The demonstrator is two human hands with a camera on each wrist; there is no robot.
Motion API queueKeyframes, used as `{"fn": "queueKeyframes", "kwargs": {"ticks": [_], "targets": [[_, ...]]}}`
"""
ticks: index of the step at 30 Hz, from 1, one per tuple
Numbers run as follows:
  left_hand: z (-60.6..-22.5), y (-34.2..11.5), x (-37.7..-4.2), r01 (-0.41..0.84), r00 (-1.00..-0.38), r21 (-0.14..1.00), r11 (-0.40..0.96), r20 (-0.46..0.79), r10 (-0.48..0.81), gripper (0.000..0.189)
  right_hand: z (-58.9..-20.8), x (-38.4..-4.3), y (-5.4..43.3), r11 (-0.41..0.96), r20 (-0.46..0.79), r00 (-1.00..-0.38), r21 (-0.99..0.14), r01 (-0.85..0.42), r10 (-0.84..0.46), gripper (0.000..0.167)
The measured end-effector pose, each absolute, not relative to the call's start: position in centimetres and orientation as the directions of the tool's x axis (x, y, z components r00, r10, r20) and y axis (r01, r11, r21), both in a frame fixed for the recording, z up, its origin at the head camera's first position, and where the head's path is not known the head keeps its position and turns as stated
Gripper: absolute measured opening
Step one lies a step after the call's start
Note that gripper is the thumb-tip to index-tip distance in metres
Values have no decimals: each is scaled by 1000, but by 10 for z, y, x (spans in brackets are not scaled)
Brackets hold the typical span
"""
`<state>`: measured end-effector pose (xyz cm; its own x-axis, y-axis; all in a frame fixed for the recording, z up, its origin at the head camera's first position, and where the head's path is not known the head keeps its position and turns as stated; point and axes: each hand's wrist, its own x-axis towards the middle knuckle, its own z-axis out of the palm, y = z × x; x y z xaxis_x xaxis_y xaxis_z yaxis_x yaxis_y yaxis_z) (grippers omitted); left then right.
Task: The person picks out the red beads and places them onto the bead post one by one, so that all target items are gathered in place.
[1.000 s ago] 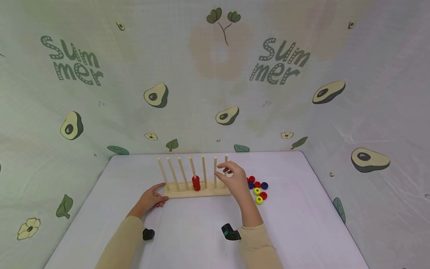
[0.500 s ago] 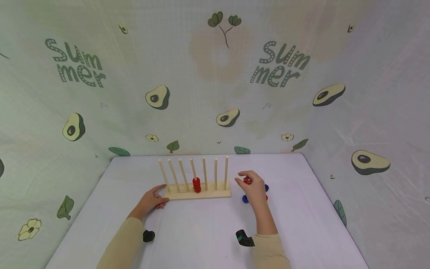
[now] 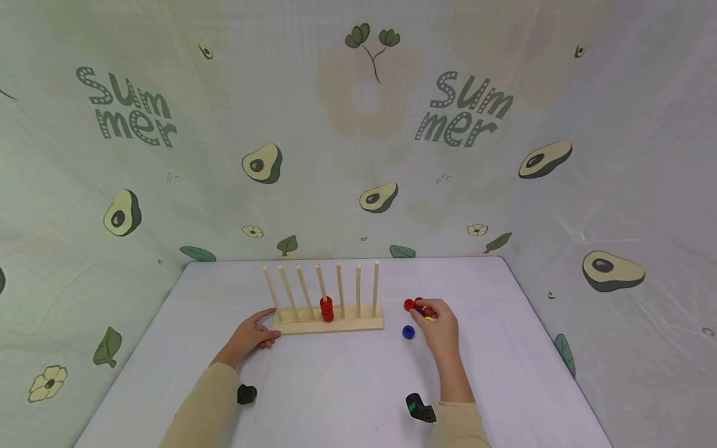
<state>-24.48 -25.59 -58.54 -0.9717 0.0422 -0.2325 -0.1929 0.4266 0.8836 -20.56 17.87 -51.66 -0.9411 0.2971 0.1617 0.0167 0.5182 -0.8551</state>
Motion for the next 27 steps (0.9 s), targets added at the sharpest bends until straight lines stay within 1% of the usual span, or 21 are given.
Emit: {"fn": "queueKeyframes", "kwargs": {"ticks": [9, 15, 18, 24, 27], "targets": [[-589, -257, -247, -194, -973, 881, 431, -230, 33, 71, -527, -200, 190, 505, 111, -931, -859, 87, 349, 28], [-588, -258, -248, -181, -974, 889, 421, -221, 48, 72, -536, -198, 195, 490, 118, -912, -866, 99, 392, 27], [-588, -258, -248, -180, -974, 887, 425, -222, 49, 72, -540, -196, 198, 480, 93, -911, -868, 124, 402, 28], [-587, -257, -248, -175, -975, 882, 437, -218, 48, 72, -547, -192, 202, 450, 0, -910, -869, 204, 414, 32], [-588, -257, -248, -173, -976, 882, 439, -214, 46, 71, -550, -191, 203, 453, -6, -906, -865, 217, 423, 33]]}}
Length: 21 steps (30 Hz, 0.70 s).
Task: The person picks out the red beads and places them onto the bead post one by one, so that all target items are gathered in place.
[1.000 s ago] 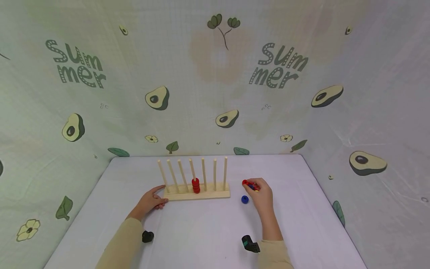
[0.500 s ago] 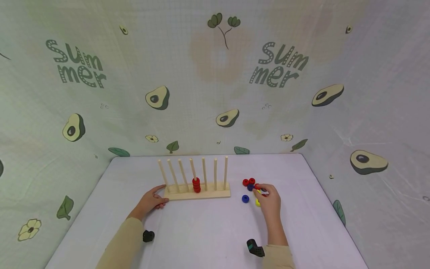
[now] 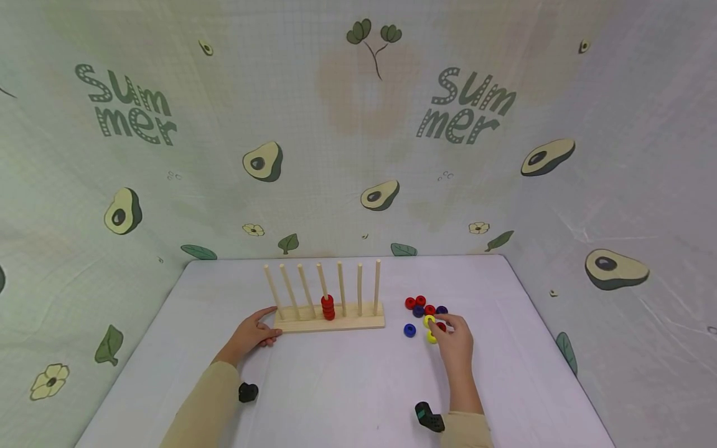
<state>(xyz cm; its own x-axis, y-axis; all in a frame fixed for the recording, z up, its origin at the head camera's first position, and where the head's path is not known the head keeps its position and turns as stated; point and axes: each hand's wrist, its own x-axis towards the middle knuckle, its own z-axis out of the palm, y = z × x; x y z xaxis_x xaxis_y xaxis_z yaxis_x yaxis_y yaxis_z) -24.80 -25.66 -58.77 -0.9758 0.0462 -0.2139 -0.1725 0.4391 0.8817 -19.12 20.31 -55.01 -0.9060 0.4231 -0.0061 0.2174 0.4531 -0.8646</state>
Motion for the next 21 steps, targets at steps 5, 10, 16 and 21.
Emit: {"fn": "queueKeyframes", "kwargs": {"ticks": [5, 10, 16, 21], "targets": [[-589, -257, -248, -173, -976, 883, 437, -213, 43, 72, -557, -190, 206, 469, 14, -901, -857, 213, 434, 31], [-591, -258, -248, -177, -976, 885, 431, -215, 40, 72, -564, -189, 208, 446, -30, -898, -861, 246, 438, 33], [-589, -257, -247, -173, -977, 889, 424, -211, 45, 72, -572, -187, 209, 408, -71, -888, -870, 278, 454, 33], [-588, -257, -246, -166, -977, 893, 419, -206, 52, 72, -575, -186, 210, 420, -62, -883, -863, 282, 466, 33]]}}
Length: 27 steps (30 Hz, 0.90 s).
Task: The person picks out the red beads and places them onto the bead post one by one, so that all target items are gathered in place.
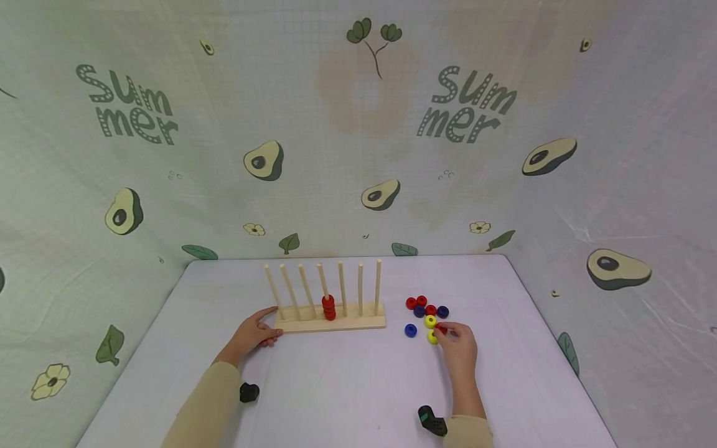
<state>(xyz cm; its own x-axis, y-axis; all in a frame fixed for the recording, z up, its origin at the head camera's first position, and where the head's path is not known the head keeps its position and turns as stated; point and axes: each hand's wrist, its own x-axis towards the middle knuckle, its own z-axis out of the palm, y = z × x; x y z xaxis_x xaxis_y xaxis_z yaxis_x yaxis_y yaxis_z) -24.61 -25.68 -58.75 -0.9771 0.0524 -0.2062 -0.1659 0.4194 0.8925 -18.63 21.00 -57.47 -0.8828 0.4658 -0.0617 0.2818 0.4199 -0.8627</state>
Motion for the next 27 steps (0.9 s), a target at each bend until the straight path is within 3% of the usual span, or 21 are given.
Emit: {"fn": "queueKeyframes", "kwargs": {"ticks": [27], "targets": [[-592, -260, -250, -166, -975, 892, 420, -211, 62, 74, -585, -191, 216, 448, 0, -849, -849, 279, 528, 27]]}}
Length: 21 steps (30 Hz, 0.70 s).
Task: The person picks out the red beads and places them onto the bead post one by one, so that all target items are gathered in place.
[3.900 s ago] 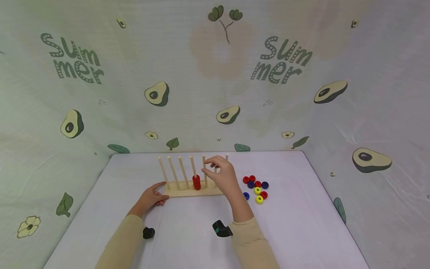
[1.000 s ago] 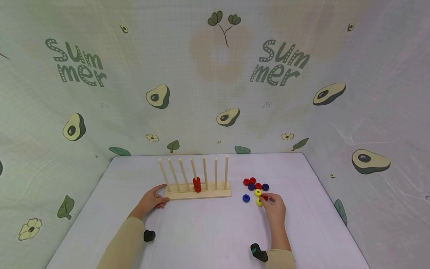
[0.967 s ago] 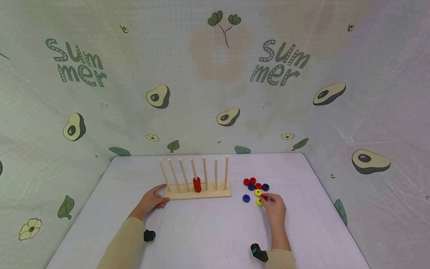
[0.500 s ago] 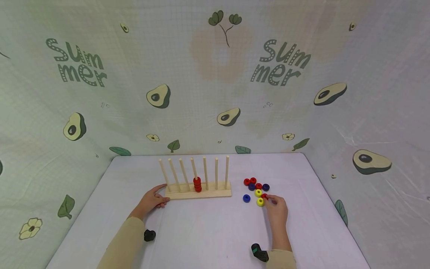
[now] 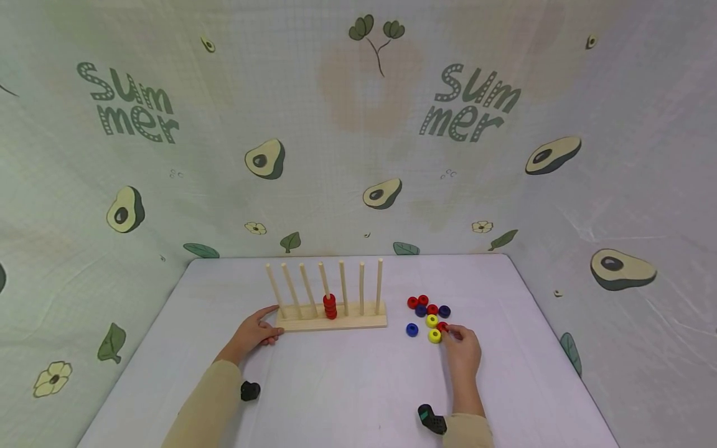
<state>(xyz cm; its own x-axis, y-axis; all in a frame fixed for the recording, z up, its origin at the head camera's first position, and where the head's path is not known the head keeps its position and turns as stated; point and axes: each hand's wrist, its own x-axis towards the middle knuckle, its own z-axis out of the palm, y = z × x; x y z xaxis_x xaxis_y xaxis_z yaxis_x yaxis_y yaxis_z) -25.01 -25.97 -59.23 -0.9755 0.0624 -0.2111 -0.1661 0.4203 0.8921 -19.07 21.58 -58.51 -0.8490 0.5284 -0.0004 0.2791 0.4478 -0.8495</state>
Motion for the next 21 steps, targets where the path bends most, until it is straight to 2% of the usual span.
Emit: {"fn": "queueKeyframes", "kwargs": {"ticks": [21], "targets": [[-589, -256, -248, -170, -978, 881, 442, -205, 33, 71, -595, -197, 207, 459, -5, -807, -820, 342, 591, 24]]}}
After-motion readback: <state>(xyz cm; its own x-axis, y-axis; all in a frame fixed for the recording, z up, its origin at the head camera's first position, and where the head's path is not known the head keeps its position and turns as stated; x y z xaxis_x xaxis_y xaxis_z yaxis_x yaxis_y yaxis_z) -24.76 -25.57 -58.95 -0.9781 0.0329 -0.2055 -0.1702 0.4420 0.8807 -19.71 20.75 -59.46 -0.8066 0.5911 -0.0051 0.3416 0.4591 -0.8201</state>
